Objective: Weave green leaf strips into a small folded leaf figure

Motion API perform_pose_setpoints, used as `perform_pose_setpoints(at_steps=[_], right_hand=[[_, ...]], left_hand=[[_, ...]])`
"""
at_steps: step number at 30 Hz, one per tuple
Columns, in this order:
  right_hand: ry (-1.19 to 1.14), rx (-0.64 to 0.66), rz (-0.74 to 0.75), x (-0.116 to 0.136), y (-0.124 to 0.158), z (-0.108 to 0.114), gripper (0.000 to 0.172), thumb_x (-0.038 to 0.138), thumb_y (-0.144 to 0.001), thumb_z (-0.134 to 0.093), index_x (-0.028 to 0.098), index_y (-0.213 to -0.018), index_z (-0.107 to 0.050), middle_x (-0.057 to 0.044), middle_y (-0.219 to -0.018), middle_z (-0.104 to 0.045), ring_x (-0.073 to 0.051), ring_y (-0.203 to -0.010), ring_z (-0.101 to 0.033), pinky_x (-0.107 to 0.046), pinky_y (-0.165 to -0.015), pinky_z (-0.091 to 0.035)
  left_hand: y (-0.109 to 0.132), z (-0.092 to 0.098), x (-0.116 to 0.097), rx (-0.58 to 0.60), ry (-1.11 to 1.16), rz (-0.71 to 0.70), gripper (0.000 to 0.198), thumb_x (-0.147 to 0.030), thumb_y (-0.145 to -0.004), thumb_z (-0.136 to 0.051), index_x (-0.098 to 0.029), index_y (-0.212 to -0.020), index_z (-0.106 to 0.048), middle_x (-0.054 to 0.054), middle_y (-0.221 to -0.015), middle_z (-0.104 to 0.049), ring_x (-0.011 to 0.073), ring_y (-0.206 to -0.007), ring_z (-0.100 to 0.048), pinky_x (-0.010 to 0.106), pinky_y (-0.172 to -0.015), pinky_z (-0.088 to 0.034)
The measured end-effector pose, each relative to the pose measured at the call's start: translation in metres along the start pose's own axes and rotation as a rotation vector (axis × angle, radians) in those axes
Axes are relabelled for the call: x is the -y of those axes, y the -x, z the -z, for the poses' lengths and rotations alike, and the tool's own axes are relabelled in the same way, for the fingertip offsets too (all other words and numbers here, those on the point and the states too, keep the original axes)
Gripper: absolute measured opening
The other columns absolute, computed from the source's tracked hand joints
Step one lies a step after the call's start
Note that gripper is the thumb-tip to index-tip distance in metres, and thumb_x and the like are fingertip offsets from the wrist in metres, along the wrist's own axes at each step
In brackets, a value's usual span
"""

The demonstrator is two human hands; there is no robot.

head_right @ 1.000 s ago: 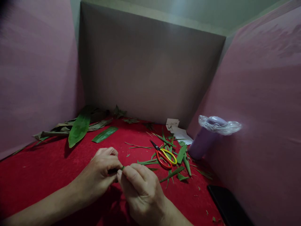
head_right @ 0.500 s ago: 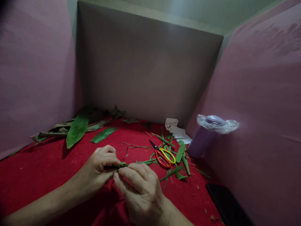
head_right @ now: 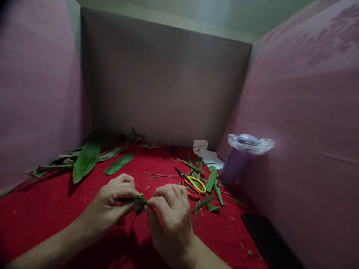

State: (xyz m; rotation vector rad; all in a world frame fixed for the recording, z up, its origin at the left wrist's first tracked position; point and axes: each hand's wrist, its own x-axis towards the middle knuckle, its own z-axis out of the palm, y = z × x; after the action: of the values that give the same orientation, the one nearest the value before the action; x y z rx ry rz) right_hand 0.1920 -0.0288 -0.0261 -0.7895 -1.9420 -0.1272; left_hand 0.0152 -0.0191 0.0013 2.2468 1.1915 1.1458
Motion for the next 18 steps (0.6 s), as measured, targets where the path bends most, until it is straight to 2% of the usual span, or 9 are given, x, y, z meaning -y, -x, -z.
perform_pose_setpoints(at_steps=[10, 15, 18], right_hand=[[-0.052, -0.008, 0.014, 0.0007, -0.0008, 0.0038, 0.016, 0.005, -0.073, -0.053, 0.019, -0.080, -0.053, -0.004, -0.080, -0.057, -0.019, -0.075, -0.052, -0.038, -0.071, -0.036], [-0.054, -0.026, 0.038, 0.0001, -0.0020, 0.0046, 0.015, 0.005, -0.072, -0.053, 0.019, -0.078, -0.053, -0.004, -0.080, -0.057, -0.019, -0.076, -0.051, -0.038, -0.072, -0.035], [-0.080, -0.007, 0.040, 0.0011, -0.0028, 0.0066, 0.013, 0.007, -0.074, -0.053, 0.018, -0.082, -0.055, -0.005, -0.082, -0.057, -0.020, -0.078, -0.050, -0.039, -0.073, -0.035]], left_hand=[[-0.0006, 0.0004, -0.0010, -0.034, 0.011, -0.078, 0.012, -0.010, -0.071, -0.067, -0.021, -0.066, -0.068, 0.000, -0.064, -0.057, 0.0188, -0.074, -0.048, 0.036, -0.073, -0.039], [0.0013, 0.0017, 0.0003, -0.057, -0.083, -0.227, 0.012, -0.013, -0.077, -0.061, -0.020, -0.069, -0.064, 0.000, -0.060, -0.059, 0.0200, -0.077, -0.049, 0.038, -0.076, -0.037], [0.0024, 0.0018, -0.0009, -0.148, -0.165, -0.359, 0.012, -0.013, -0.079, -0.059, -0.022, -0.072, -0.064, -0.001, -0.060, -0.062, 0.0203, -0.079, -0.049, 0.040, -0.081, -0.034]])
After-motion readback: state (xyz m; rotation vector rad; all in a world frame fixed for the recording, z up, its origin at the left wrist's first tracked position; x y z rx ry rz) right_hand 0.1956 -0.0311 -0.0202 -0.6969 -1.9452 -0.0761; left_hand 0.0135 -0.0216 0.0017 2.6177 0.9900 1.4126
